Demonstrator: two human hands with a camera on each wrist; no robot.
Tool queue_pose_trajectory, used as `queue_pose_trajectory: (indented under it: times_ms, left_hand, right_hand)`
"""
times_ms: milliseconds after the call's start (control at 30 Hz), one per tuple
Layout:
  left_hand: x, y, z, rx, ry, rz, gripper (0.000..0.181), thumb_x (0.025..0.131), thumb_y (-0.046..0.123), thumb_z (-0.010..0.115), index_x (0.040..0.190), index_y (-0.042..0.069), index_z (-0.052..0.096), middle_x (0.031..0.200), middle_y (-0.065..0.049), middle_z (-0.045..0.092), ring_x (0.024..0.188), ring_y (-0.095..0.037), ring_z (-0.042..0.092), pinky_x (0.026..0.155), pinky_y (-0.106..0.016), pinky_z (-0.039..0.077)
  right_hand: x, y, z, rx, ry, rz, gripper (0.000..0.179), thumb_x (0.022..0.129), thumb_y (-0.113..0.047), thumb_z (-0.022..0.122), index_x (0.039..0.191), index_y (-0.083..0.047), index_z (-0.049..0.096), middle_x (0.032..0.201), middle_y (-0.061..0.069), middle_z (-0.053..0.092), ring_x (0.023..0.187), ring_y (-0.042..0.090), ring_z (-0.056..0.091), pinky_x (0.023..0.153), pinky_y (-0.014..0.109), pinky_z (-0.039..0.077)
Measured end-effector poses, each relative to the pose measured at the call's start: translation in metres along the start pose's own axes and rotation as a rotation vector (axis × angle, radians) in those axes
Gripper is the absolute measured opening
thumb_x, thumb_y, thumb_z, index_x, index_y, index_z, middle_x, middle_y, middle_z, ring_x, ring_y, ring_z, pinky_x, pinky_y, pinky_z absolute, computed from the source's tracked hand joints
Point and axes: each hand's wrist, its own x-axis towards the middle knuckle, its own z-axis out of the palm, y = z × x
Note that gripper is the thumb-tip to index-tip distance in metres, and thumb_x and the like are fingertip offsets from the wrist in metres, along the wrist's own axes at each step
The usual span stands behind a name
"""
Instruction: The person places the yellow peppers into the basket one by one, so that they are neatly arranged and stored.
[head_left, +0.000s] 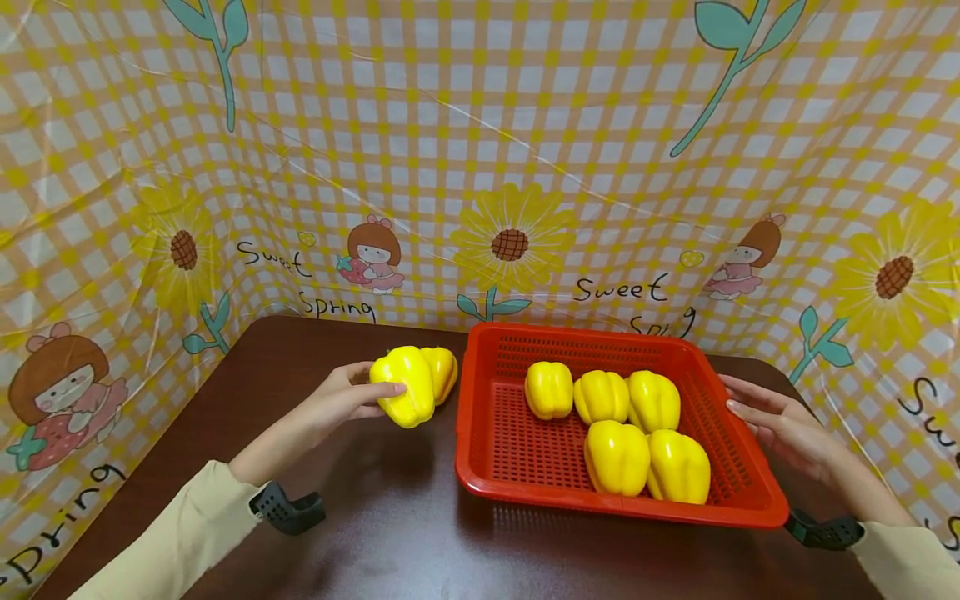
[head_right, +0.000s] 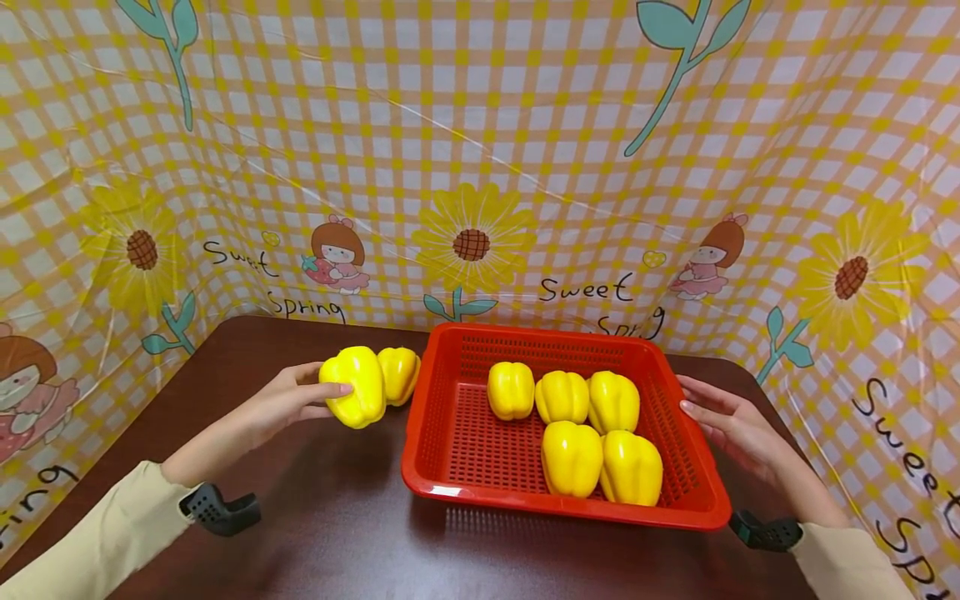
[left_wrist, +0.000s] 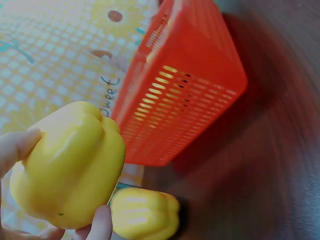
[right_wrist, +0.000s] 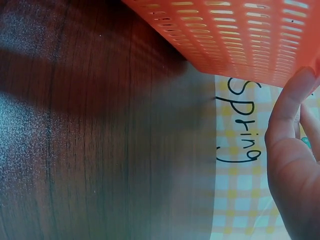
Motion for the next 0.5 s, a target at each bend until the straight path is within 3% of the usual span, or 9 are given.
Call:
queue_pose_trajectory:
  times_ms: [233,500]
  left_hand:
    - [0.004,0.019,0.007,0.006,-0.053,0.035,0.068,0.088,0.027,0.067,0.141,-0.004,0.036,0.13,-0.022,0.054,0.098,-0.02,0.068,0.094,-0.039,0.053]
    - [0.013,0.039,0.028,0.023,-0.09,0.054,0.064,0.088,0.027,0.068,0.138,-0.002,0.041,0.127,-0.019,0.057,0.099,-0.022,0.067,0.092,-0.038,0.054]
  right_hand:
    - [0.0,0.001,-0.001,0.035,-0.041,-0.023,0.045,0.103,-0.003,0.037,0.131,-0.033,0.055,0.122,-0.018,0.064,0.104,0.005,0.066,0.082,0.026,0.058]
    - [0.0,0.001,0.0,0.034,-0.046,-0.028,0.045,0.103,-0.003,0.036,0.133,-0.032,0.054,0.123,-0.019,0.063,0.105,0.004,0.065,0.082,0.026,0.057]
